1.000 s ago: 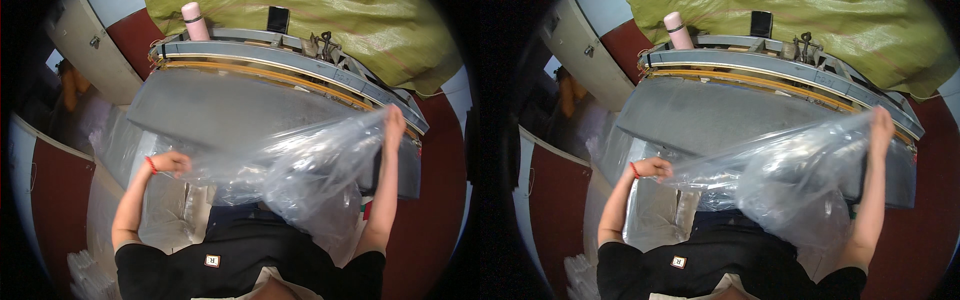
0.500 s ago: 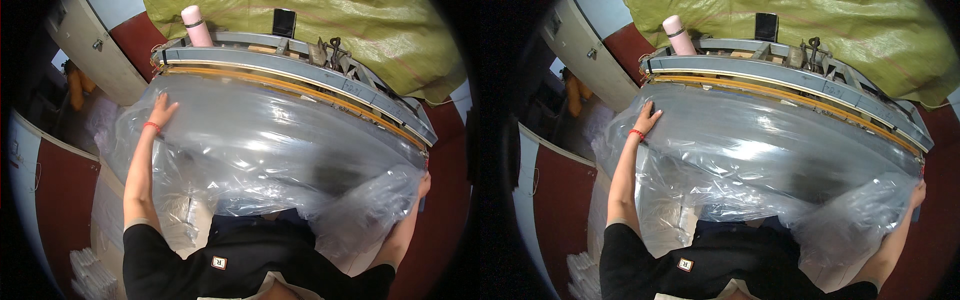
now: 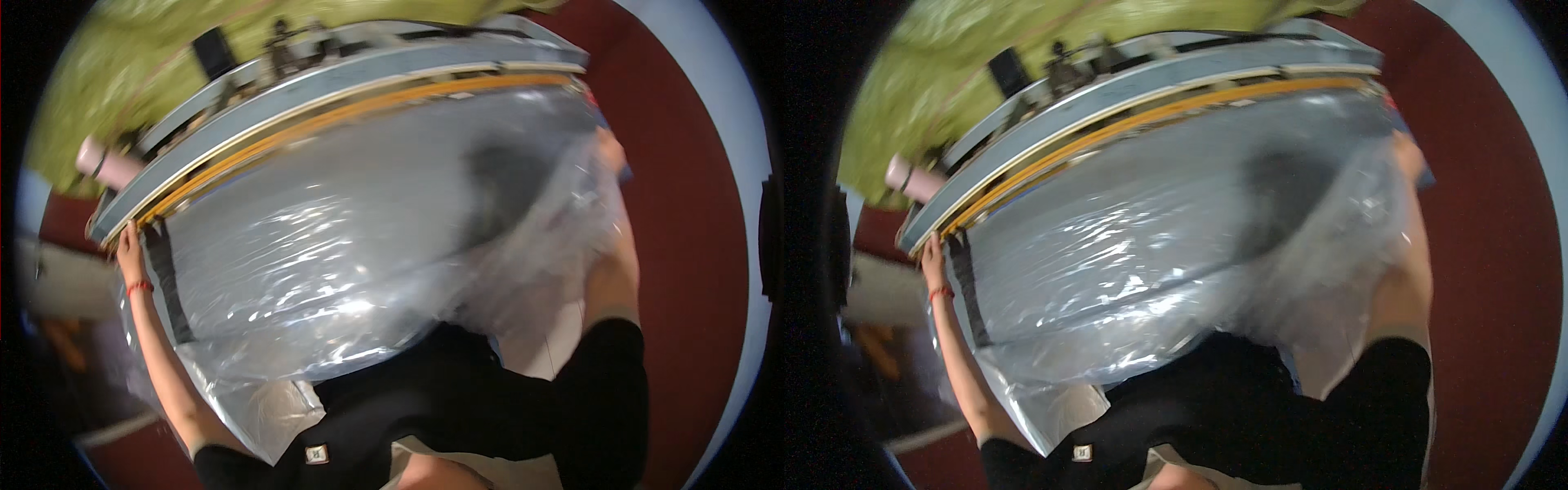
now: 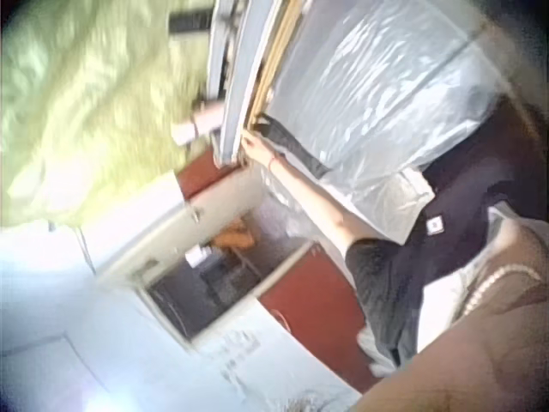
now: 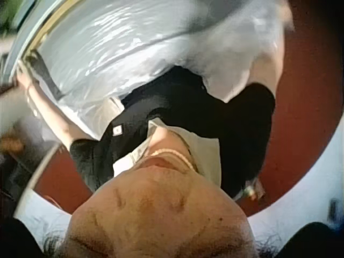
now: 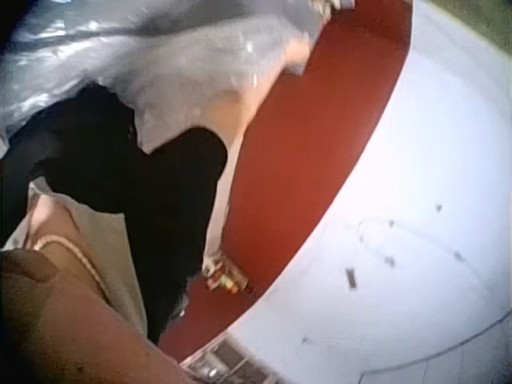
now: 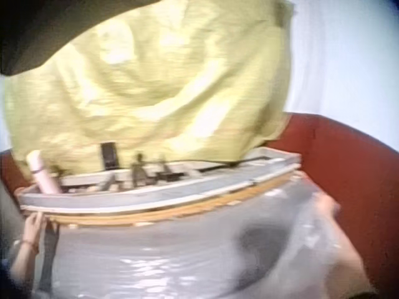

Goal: The recorder is using a heat-sealing machine to seal edges of large plastic sheets, likely for product packaging.

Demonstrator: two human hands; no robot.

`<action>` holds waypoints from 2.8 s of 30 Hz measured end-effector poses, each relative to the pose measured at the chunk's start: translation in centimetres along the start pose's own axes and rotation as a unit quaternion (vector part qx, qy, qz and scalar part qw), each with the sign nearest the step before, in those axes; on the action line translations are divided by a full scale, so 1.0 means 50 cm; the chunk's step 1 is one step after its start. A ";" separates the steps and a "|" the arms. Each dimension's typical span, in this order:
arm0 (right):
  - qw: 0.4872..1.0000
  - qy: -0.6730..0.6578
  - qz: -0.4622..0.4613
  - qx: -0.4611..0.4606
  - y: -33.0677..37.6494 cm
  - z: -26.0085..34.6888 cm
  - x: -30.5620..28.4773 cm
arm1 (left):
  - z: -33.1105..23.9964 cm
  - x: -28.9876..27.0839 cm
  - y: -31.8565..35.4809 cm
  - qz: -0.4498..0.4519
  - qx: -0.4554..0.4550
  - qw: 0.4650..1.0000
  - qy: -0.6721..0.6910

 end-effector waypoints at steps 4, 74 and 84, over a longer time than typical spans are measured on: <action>0.996 0.083 -0.018 0.025 0.017 -0.031 -0.059 | -0.597 0.326 0.384 0.378 0.221 0.846 0.304; 1.000 -0.001 0.025 -0.003 -0.006 -0.036 -0.013 | -0.268 0.150 0.305 0.108 0.322 0.927 -0.161; 0.922 -0.380 0.075 0.016 -0.089 -0.193 0.029 | -0.269 0.177 0.266 -0.062 0.265 0.943 -0.192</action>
Point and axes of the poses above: each hand's wrist, its own y-axis away from the middle knuckle, its own x-axis out of the palm, z = x × y, the point moved 7 cm from there along -y, towards the middle knuckle, and after that the axes turned 2 degrees about x, right-handed, at the moved point
